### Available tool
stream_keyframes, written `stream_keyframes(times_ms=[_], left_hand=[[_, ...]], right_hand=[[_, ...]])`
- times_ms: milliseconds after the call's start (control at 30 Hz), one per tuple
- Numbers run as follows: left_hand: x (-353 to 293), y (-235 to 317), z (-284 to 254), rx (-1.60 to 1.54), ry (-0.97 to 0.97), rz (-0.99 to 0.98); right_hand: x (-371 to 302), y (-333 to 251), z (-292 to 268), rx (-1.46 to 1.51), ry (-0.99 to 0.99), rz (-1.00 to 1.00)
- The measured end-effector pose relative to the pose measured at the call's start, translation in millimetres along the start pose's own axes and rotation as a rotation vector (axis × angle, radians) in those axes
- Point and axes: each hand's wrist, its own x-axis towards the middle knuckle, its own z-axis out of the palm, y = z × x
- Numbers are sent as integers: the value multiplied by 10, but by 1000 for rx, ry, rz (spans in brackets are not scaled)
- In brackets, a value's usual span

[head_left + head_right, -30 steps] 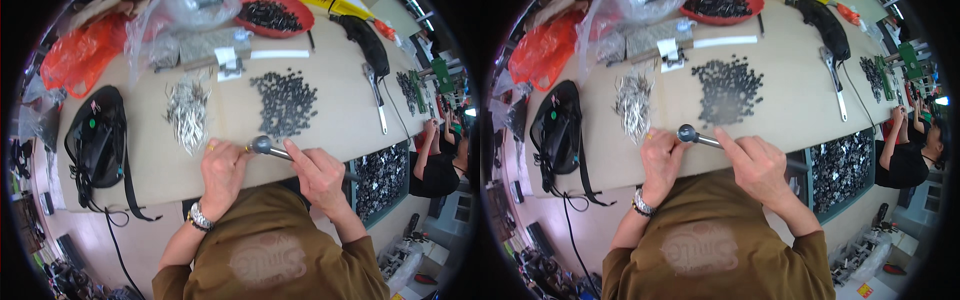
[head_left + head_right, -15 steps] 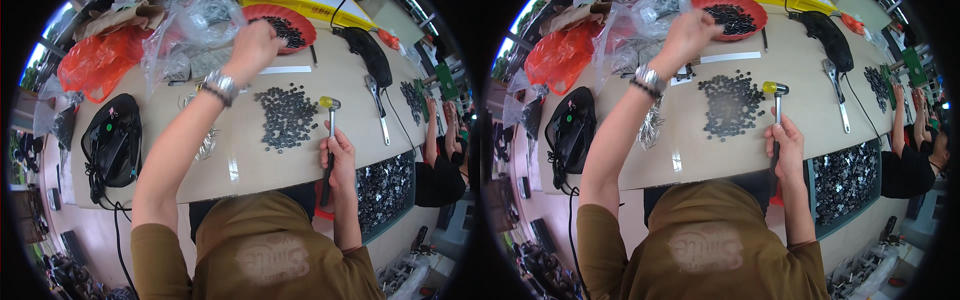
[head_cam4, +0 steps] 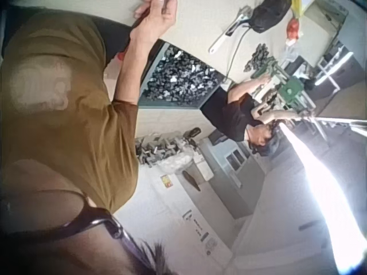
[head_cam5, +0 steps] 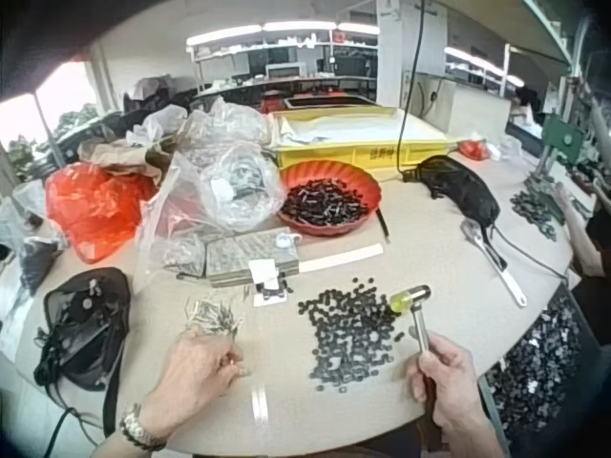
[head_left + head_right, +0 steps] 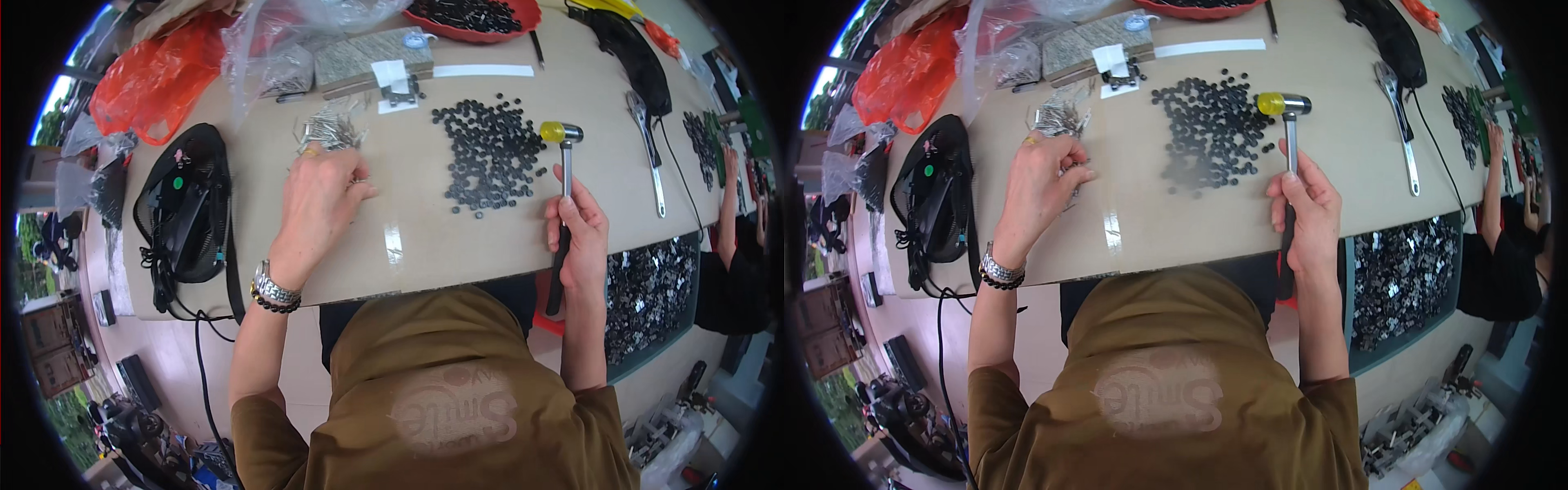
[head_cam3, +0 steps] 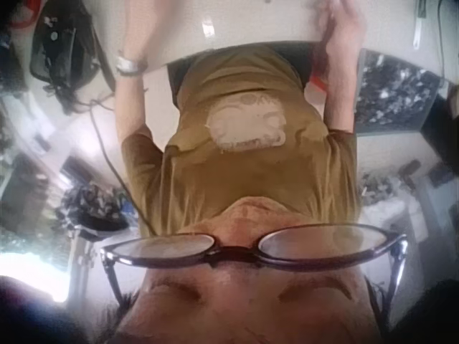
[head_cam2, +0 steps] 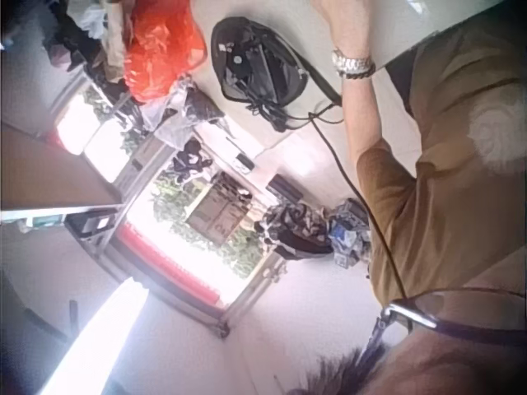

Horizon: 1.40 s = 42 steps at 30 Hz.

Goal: The person assembles small circular components and silver pins by hand at a workstation, using a mallet to tap the pins into the components.

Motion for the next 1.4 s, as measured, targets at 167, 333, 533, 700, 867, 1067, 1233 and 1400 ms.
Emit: stream_keyframes(times_ms=[167, 333, 533, 700, 867, 1067, 1233, 1400], left_hand=[[-43, -40, 111, 4, 35, -2], [-68, 6, 131, 97, 90, 86], [-57, 12, 184, -74, 238, -18], [-165, 145, 178, -1113, 194, -359], [-226, 348, 381, -1650, 21, -475], [-110, 528, 481, -1541, 33, -524], [-57, 453, 655, -1231, -7, -374], [-7, 594, 658, -793, 23, -289]], right_hand=[[-25, 3, 48, -48, 3, -14], [-136, -14, 152, -116, 18, -17], [-287, -24, 287, -281, -144, 60], [-288, -32, 285, -288, -157, 43], [-278, -14, 278, -219, -142, 62], [-280, 38, 246, -152, -132, 42], [-269, 42, 206, -84, -138, 35], [-248, 52, 169, -52, -139, 37]])
